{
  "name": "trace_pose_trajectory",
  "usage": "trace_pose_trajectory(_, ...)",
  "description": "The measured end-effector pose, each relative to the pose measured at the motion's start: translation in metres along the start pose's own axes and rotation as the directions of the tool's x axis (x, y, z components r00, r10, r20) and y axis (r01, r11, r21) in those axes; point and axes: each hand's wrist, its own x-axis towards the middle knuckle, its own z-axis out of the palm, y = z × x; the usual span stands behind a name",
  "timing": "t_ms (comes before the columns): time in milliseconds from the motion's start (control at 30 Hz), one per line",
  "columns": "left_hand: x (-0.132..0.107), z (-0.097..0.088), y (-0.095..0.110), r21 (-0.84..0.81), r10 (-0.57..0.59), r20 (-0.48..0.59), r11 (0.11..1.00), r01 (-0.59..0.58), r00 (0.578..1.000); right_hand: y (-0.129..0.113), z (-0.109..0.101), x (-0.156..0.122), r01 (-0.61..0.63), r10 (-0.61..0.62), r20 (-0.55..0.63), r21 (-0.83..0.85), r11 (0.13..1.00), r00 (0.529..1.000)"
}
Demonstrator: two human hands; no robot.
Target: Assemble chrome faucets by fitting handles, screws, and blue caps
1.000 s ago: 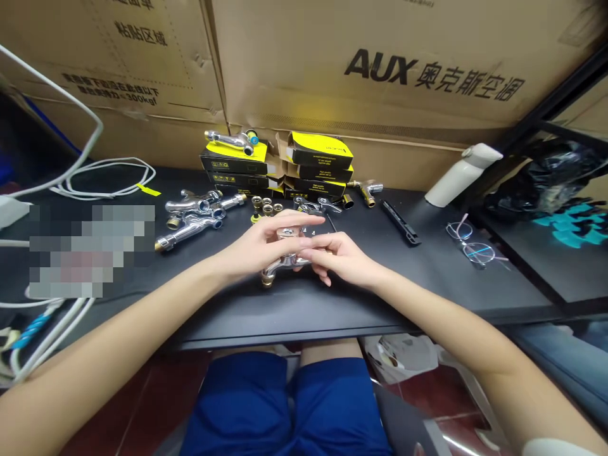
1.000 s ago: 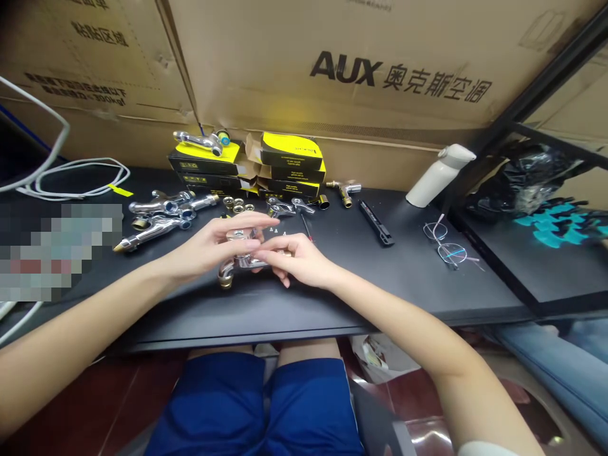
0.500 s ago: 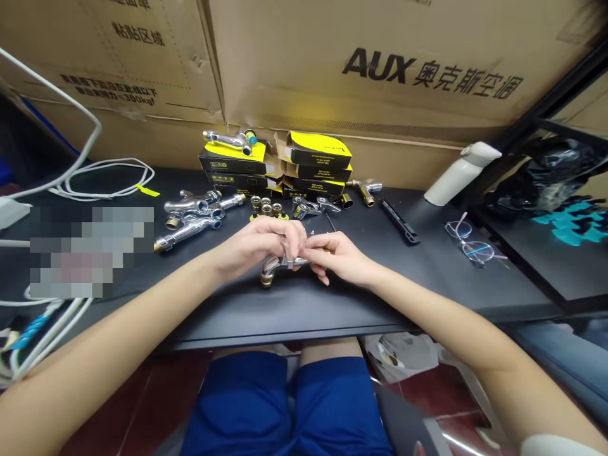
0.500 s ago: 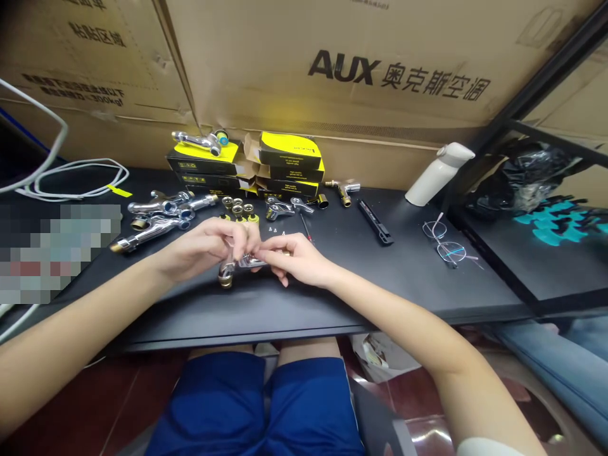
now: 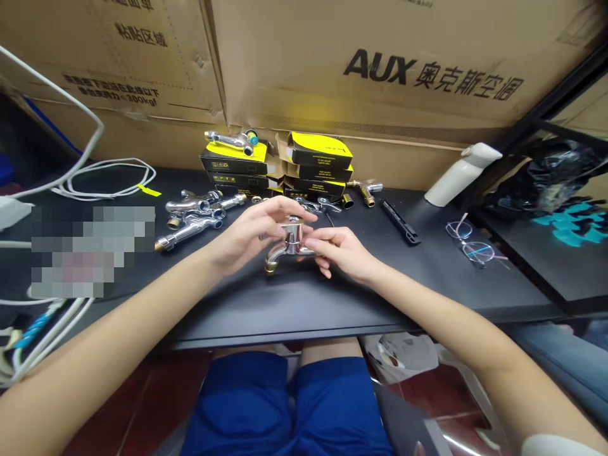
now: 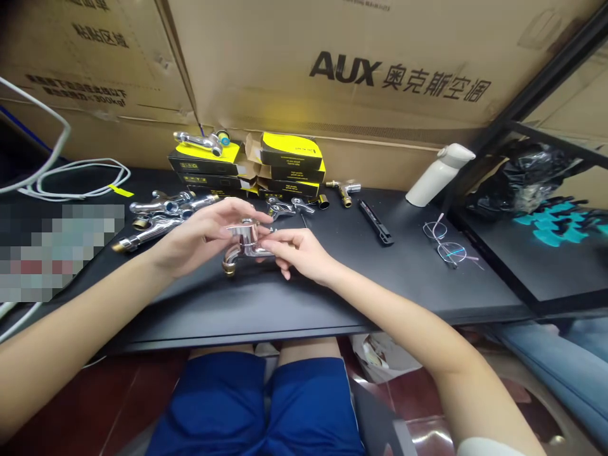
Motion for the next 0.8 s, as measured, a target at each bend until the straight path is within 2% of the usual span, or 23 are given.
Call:
trace_pose_trajectory(100, 0.002, -0.001, 0.002, 0.033, -0.066, -0.110, 0.997, 0.070, 0.992, 0.002, -0.001, 0.001, 0.001, 0.000, -0.034, 0.030, 1.000, 0.999)
trace_pose_trajectory(200, 0.005, -0.003, 0.001, 0.038, -0.112, -0.238, 0.992, 0.124, 0.965, 0.003, -0.002, 0.002, -0.011, 0.017, -0.090, 0.068, 0.998, 0.996)
trace_pose_trajectory(267, 0.007, -0.004, -0.002, 0.020, -0.124, -0.264, 0.991, 0.134, 0.956, 0.003, -0.003, 0.003, -0.015, 0.027, -0.134, 0.089, 0.996, 0.991)
trace_pose_trajectory(433, 0.011, -0.004, -0.007, -0.018, -0.117, -0.249, 0.993, 0.116, 0.961, 0.001, -0.004, 0.003, -0.009, 0.027, -0.164, 0.108, 0.994, 0.986)
trace_pose_trajectory(633, 0.012, -0.002, -0.009, -0.112, -0.126, -0.176, 0.988, 0.107, 0.976, -0.006, 0.000, -0.001, -0.018, 0.026, -0.046, 0.167, 0.986, 0.999)
trace_pose_trajectory(800, 0.010, 0.005, -0.008, -0.186, -0.175, -0.142, 0.972, 0.147, 0.974, -0.009, 0.004, -0.006, -0.010, 0.004, 0.051, 0.129, 0.992, 0.999)
